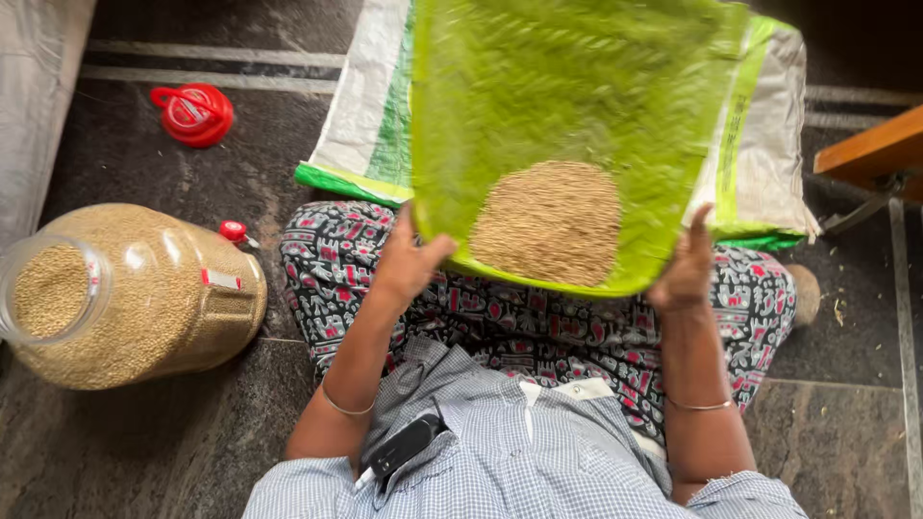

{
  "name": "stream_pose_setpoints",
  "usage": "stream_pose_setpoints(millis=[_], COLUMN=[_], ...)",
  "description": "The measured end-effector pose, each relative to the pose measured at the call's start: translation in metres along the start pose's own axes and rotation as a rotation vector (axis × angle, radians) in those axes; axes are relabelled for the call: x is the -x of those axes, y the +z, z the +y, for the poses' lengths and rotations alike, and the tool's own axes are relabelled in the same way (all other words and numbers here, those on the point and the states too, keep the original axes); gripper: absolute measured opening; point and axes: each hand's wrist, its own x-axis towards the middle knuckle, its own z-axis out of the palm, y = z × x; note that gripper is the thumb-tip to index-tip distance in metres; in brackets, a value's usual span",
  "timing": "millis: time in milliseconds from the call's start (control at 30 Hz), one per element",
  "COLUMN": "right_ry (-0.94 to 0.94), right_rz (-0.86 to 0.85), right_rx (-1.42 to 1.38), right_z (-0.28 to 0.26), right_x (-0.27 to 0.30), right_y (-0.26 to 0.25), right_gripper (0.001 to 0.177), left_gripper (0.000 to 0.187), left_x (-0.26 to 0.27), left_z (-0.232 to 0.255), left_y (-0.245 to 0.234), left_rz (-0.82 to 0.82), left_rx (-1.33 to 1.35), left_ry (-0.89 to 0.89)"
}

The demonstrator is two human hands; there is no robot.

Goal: The person sits on the floor and manually winnows grains spread on a large sack using a stone. They then transfer the grains into a green woven tray and toss them to separate chaff from the seeds.

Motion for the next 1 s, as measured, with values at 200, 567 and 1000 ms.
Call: stream_pose_setpoints(millis=[200,567,1000], right_ry=[-0.064,-0.05,0.137], right_rz=[0.002,0.074,0.125], right_rx=[-0.111,-0.132,-0.112], right_z=[-0.005,-0.036,-0.038], right_x=[0.015,0.038,0.054], right_y=[0.019,0.024,0.016], right_gripper=[0.078,0.075,0.078], left_gripper=[0.04,0.095,0.054], left_x=[-0.039,0.008,-0.019], left_z=[-0.037,0.011,-0.007], left_y=[-0.018,0.033,0.007], left_rz=[-0.214,-0.23,-0.138], left_rx=[-0.137,0.543,0.581], left_ry=[0.367,0.2,0.056])
